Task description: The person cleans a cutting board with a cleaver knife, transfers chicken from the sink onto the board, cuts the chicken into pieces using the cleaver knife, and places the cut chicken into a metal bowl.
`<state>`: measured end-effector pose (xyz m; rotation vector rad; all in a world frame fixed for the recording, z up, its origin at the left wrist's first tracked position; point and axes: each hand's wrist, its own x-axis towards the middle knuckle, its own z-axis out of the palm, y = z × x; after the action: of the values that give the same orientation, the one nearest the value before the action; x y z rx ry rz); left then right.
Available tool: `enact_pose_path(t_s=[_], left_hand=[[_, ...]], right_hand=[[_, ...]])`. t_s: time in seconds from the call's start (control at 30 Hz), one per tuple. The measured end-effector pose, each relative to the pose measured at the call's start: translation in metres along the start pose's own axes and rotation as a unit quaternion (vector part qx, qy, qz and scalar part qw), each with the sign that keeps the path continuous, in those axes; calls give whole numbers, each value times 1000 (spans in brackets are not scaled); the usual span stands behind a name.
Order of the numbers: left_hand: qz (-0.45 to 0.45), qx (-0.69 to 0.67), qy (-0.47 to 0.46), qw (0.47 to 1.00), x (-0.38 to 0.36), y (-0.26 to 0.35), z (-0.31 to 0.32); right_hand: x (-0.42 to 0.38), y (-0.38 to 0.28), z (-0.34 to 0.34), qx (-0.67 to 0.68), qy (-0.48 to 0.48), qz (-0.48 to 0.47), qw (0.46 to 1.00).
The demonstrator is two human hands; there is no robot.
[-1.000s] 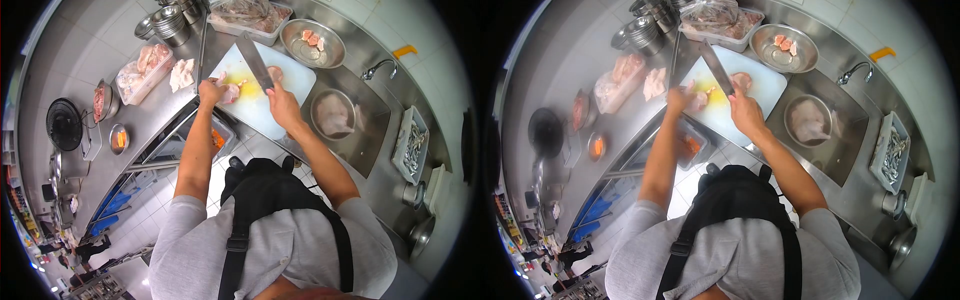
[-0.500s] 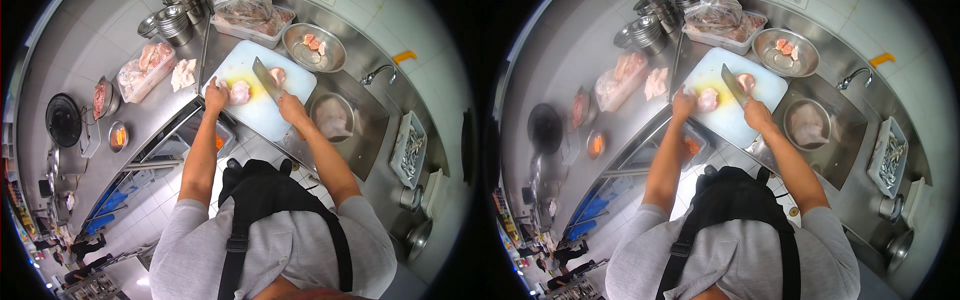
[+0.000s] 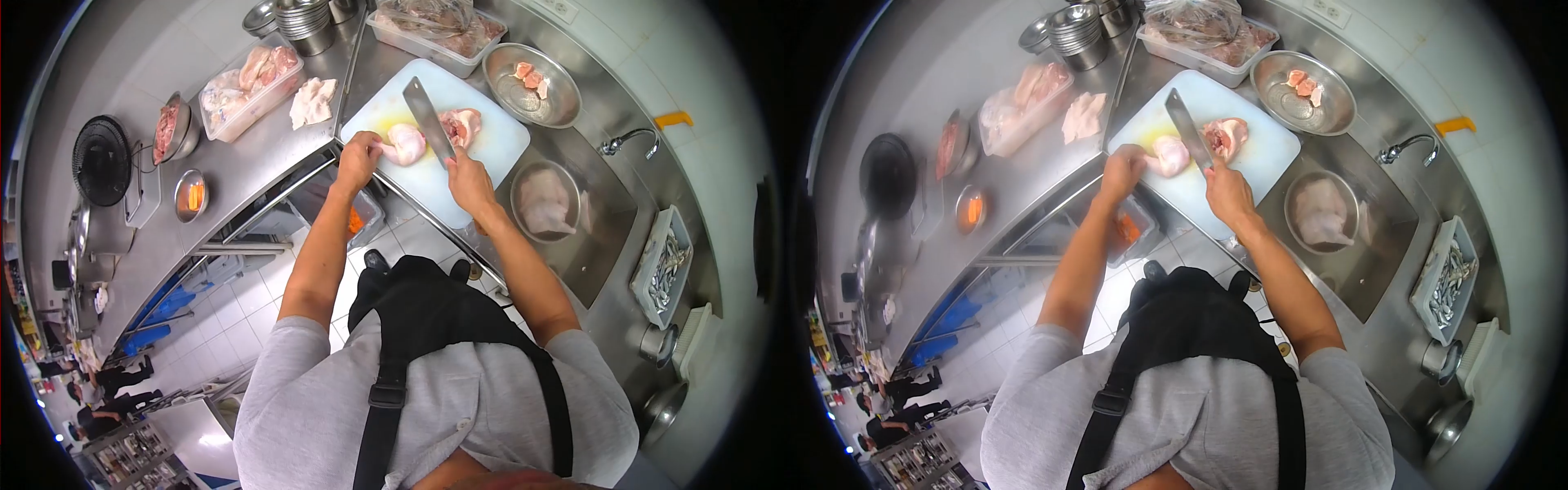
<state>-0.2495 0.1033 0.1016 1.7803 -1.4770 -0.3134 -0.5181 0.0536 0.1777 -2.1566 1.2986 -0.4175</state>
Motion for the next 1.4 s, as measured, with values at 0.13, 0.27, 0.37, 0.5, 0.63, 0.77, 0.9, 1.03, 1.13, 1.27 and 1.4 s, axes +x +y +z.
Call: enact_pose_path(t_s=[0.13, 0.27, 0.37, 0.5, 0.63, 0.77, 0.9, 1.03, 1.13, 1.27, 1.4], left_hand=[[-42, -37, 52, 997, -8, 8, -1], [-46, -38, 66, 996, -11, 3, -2], [-57, -3, 57, 997, -17, 8, -8], [-49, -6, 102, 994, -18, -1, 1], [-46, -8, 118, 992, -17, 0, 3], [-73, -10, 104, 992, -19, 2, 1], [-8, 31, 96, 995, -19, -11, 9], [14, 79, 67, 995, -23, 5, 5], [26, 71, 65, 995, -24, 9, 8], [33, 69, 74, 994, -23, 7, 9], [39, 57, 69, 995, -24, 4, 11]], right_hand=[[6, -14, 16, -2, -20, -54, 998], [16, -4, 44, -45, -48, -69, 995], [17, -4, 47, -51, -43, -67, 996], [23, -9, 40, -51, -23, -97, 994], [39, -43, 11, -7, 181, -263, 948], [31, -92, -24, 78, 154, -162, 972], [60, -7, 61, -102, -88, -98, 986], [58, 8, 47, -64, -95, -88, 989], [58, 13, 44, -73, -104, -84, 988], [50, 7, 33, -103, -131, -83, 983], [49, 8, 48, -90, -128, -64, 986]])
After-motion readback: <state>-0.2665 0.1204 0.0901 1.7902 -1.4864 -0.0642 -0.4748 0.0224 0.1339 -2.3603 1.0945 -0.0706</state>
